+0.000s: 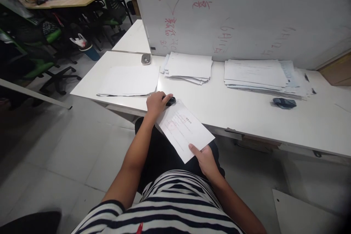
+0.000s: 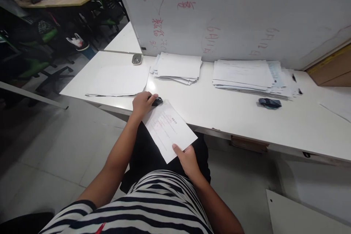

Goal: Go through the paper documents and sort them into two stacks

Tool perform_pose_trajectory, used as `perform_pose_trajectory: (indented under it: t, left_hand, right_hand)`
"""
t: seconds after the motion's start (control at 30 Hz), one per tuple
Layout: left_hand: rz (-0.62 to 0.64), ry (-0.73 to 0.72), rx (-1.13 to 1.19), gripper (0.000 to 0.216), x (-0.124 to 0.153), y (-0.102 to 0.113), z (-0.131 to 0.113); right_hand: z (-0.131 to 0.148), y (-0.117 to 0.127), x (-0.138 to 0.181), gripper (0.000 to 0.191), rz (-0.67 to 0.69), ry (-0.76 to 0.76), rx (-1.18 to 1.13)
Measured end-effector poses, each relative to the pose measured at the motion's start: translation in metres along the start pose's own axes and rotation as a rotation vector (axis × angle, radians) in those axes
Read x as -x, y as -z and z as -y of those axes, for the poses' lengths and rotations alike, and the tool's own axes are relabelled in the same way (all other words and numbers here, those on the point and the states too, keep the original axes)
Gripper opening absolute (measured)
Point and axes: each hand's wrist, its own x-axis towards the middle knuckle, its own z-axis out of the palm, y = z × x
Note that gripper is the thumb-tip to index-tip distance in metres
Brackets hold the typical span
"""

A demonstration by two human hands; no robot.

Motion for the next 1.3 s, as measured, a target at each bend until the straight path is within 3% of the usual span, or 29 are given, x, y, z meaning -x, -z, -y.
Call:
perform_pose_trajectory:
  t: [0.17,0.47,1.3]
  left_hand:
    - [0.058,0.060,0.029,0.059,-0.002,0.005,-0.005]
    - [0.024,0.074,0.072,0.059,0.002,0.006,-0.005]
    - [0.008,0.086,0.093,0.062,0.004,0.005,-0.005]
  right_hand:
    - [-0.001,-0.004,0.000,0.059,0.014,0.002,-0.023]
    - [-0.006,0.000,0.003,0.065,0.034,0.020,-0.063]
    - [0.001,-0.017,0.000,0.053,0.143,0.026,-0.013]
